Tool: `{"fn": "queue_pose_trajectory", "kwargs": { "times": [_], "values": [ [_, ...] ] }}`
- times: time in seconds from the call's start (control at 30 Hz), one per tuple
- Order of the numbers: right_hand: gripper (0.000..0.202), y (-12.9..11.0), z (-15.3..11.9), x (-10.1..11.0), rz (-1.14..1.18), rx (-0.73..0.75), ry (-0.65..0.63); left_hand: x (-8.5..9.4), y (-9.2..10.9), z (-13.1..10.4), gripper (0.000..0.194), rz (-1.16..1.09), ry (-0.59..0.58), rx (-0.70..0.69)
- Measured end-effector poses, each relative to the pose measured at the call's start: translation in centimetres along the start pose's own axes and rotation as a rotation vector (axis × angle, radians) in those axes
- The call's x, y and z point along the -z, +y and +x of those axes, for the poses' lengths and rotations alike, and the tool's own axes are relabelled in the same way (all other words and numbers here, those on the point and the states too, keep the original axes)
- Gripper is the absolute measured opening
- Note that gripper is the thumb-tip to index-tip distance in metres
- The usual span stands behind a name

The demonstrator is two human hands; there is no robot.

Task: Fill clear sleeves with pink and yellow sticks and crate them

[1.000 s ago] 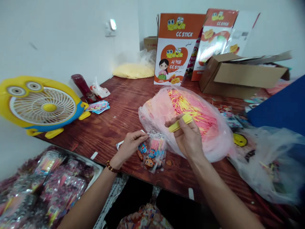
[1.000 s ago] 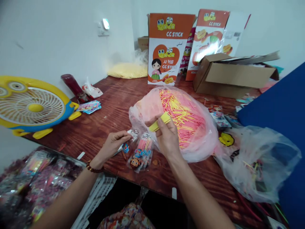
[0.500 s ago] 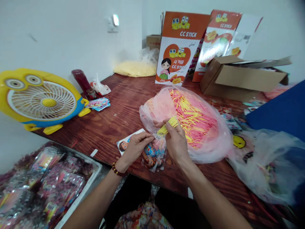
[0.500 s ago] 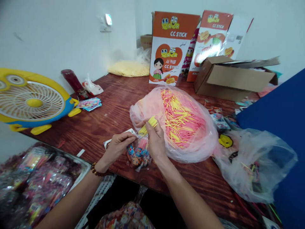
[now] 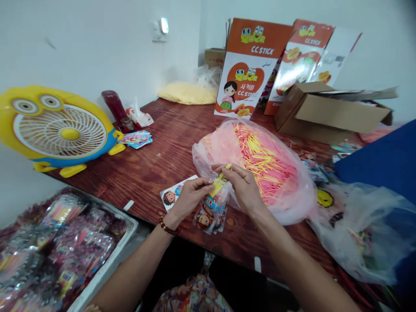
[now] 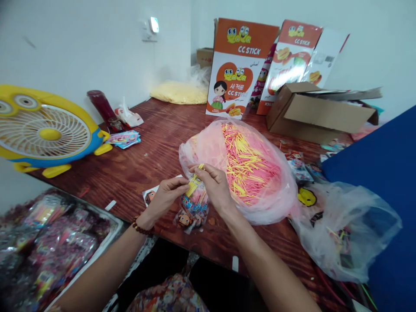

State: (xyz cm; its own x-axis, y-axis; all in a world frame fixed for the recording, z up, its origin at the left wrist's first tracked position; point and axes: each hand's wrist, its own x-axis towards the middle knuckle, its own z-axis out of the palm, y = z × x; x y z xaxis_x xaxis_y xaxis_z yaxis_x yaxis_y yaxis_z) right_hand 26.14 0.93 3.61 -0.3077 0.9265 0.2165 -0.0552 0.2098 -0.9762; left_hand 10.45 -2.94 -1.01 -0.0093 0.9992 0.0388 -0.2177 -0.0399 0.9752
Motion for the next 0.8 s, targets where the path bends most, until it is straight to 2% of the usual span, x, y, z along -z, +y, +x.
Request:
{"fn": "queue_pose_trajectory", "kwargs": {
  "times": [0.2,0.33,0.47,0.57,0.63,0.73,0.8],
  "values": [
    [0.024,-1.5,0.5,-0.1,-0.11,0.012,-0.022,-0.2,-0.2,0.1,0.024,-0.101,0.006,-0.021],
    [0.028,-2.3,0.9,0.1,-0.158,-0.031,-0.106,-0.5,-0.1,0.2,0.025,-0.179,0.043,-0.012],
    [0.031,-2.7,1.1,0.1,-0.189,-0.024,-0.09,-0.5,0.0,0.0,0.024,-0.253,0.021,0.009],
    [0.026,-2.8,1.1,0.0,-0.171,-0.01,-0.094,-0.2,0.1,0.0,0.022,-0.277,0.018,0.004],
    [0.02,-3.1,1.1,0.0,-0.063,0.039,-0.041,0.0,0.2,0.0,0.021,-0.299,0.055,0.002],
    [0.016,-3.7,1.0,0.4,0.168,0.158,0.113,0.4,0.4,0.0,0.021,-0.357,0.114,0.013],
    [0.015,-3.9,0.8,0.9,0.224,0.191,0.187,0.6,0.5,0.0,0.022,-0.4,0.136,0.013]
  ]
}}
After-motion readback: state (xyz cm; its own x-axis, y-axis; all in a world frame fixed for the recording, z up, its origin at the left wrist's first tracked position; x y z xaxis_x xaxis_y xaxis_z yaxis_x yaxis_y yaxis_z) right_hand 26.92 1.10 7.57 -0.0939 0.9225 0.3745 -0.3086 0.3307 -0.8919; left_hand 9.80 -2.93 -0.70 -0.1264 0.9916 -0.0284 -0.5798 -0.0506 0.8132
